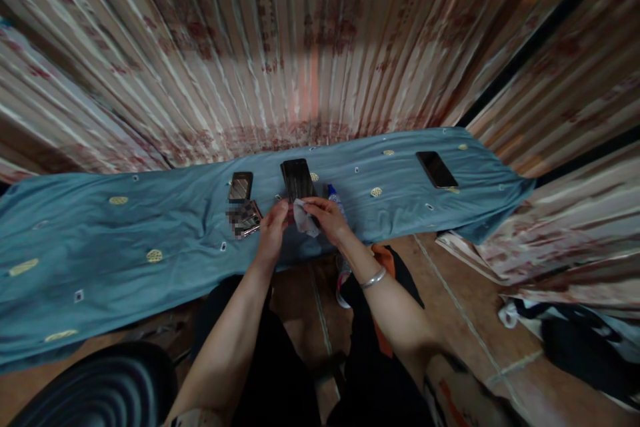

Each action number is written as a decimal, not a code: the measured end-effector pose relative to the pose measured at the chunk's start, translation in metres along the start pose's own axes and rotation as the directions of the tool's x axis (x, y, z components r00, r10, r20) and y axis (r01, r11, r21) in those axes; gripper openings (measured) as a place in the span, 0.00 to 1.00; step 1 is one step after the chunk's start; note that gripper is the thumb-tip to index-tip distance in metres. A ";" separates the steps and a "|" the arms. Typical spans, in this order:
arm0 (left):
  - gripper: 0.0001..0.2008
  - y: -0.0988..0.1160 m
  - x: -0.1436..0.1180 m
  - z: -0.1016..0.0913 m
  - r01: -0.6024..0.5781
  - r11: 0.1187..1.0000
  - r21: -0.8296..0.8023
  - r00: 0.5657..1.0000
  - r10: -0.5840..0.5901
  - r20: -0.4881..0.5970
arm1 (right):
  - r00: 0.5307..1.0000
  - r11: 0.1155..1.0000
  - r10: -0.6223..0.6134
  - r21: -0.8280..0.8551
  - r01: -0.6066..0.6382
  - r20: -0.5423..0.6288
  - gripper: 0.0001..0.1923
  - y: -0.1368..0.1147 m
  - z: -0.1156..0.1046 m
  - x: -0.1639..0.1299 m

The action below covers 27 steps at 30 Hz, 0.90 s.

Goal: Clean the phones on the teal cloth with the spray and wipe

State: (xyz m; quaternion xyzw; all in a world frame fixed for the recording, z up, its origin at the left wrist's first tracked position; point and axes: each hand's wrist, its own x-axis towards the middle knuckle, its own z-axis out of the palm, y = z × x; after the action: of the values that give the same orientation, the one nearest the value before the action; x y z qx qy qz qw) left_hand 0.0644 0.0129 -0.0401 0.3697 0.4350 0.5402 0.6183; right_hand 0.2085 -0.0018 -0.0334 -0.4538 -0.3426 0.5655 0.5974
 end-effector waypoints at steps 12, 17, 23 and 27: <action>0.18 0.004 -0.013 0.011 0.204 0.961 -0.188 0.971 -0.174 0.163 | 0.945 0.802 -0.309 -0.505 0.318 0.105 0.11 0.007 0.004 -0.006; 0.10 -0.003 -0.012 0.012 0.192 0.975 -0.108 0.976 -0.179 0.123 | 0.909 0.580 -0.366 -0.716 0.390 0.199 0.14 0.003 0.000 -0.020; 0.09 -0.007 -0.013 0.012 0.204 0.978 -0.039 0.973 -0.198 0.118 | 0.884 0.466 -0.403 -0.779 0.420 0.237 0.14 -0.006 -0.008 -0.025; 0.12 -0.007 -0.014 0.010 0.211 0.977 0.015 0.973 -0.211 0.094 | 0.868 0.441 -0.474 -0.814 0.378 0.147 0.16 -0.018 -0.028 -0.020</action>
State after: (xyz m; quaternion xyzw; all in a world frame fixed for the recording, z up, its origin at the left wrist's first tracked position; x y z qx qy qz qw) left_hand 0.0755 -0.0016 -0.0408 0.3482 0.4432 0.4522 0.6912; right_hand 0.2383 -0.0245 -0.0240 -0.6052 -0.6366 0.1463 0.4550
